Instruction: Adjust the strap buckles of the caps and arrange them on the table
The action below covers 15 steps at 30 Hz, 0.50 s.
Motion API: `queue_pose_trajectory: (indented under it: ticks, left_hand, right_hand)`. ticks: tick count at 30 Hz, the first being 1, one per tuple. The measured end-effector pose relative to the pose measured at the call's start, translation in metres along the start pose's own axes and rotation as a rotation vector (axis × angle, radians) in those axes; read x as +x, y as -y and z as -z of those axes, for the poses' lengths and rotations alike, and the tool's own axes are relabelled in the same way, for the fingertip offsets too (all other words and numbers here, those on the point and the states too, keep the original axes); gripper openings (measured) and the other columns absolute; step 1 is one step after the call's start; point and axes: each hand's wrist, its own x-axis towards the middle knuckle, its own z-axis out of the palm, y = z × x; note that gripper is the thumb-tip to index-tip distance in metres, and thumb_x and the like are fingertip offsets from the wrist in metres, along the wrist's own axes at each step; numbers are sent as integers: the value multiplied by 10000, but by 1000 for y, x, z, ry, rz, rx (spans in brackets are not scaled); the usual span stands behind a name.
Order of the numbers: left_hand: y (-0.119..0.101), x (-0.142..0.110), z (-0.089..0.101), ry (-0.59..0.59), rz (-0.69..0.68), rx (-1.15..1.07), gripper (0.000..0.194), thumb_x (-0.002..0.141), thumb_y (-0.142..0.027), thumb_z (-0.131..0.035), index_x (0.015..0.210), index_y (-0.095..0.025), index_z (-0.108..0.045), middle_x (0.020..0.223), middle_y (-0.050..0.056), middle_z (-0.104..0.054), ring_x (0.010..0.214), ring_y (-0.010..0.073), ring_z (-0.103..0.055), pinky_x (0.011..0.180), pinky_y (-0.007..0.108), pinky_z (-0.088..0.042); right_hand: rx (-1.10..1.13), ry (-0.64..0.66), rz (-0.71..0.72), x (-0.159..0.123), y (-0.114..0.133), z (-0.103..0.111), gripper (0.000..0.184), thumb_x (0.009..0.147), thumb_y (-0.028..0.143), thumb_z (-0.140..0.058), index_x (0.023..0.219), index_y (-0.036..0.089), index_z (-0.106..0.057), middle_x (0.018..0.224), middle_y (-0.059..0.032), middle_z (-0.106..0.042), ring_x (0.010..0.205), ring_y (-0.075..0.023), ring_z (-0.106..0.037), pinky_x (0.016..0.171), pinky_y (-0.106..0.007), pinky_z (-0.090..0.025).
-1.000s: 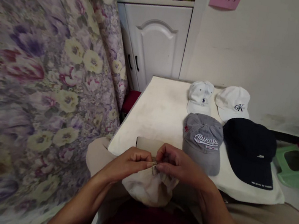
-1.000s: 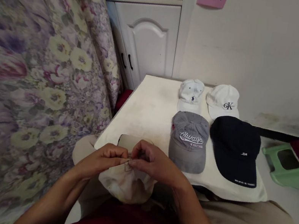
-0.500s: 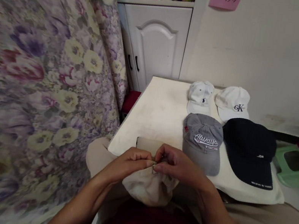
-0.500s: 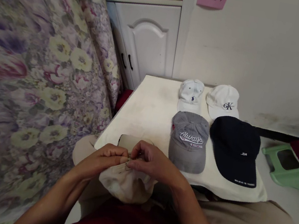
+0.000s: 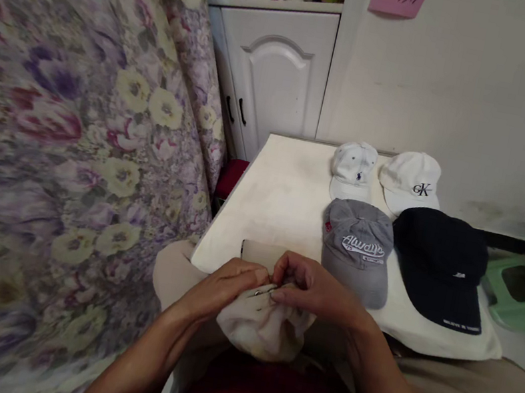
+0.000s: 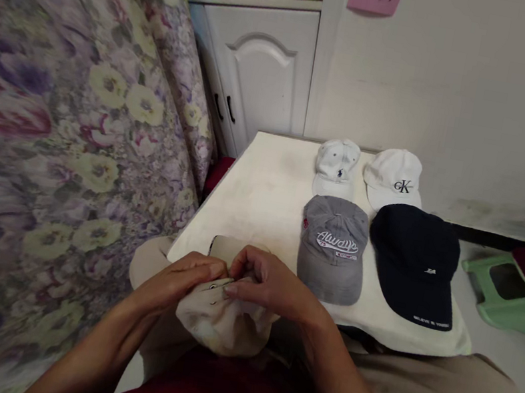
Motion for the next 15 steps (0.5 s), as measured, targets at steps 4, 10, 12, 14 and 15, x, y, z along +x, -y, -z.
queue_pose_trajectory:
  ticks: [4,10,12,14,15]
  left_hand:
    - [0,0,-1,-12,16,-7,414,891,-455,-504,598,-197,-367,583,-49,-308,542,100,-248,489,272,-179]
    - [-4,-1,-1,20,-2,37,337,825,-441,-655,685,-149,-566,610,-45,-433,571,91,-338,522,231,-235]
    - [-5,-1,1,28,-11,45,303,799,-415,-694,721,-136,-606,632,-39,-478,591,91,-369,546,219,-262]
    - [-4,-1,4,28,-3,34,305,796,-417,-697,724,-131,-619,632,-38,-492,592,89,-376,550,212,-269]
    - [-4,-2,5,29,3,27,308,792,-420,-700,724,-130,-622,630,-38,-493,589,88,-373,547,211,-268]
  right_hand:
    - [-45,-14,24,1,0,-1,325,738,371,-800,863,187,-563,768,41,-518,657,-93,-422,553,-199,-341]
    - [55,-5,24,-2,1,2,317,760,365,-791,906,186,-575,790,31,-552,649,-86,-475,555,-195,-387]
    - [85,37,34,-5,1,7,287,823,385,-735,963,184,-587,784,29,-560,624,-82,-495,545,-193,-406]
    - [109,62,49,-9,-1,12,267,867,393,-687,1003,181,-599,765,29,-566,598,-77,-506,535,-190,-416]
    - [129,61,55,-10,-3,13,261,873,387,-681,1009,178,-603,755,30,-574,587,-74,-512,531,-187,-418]
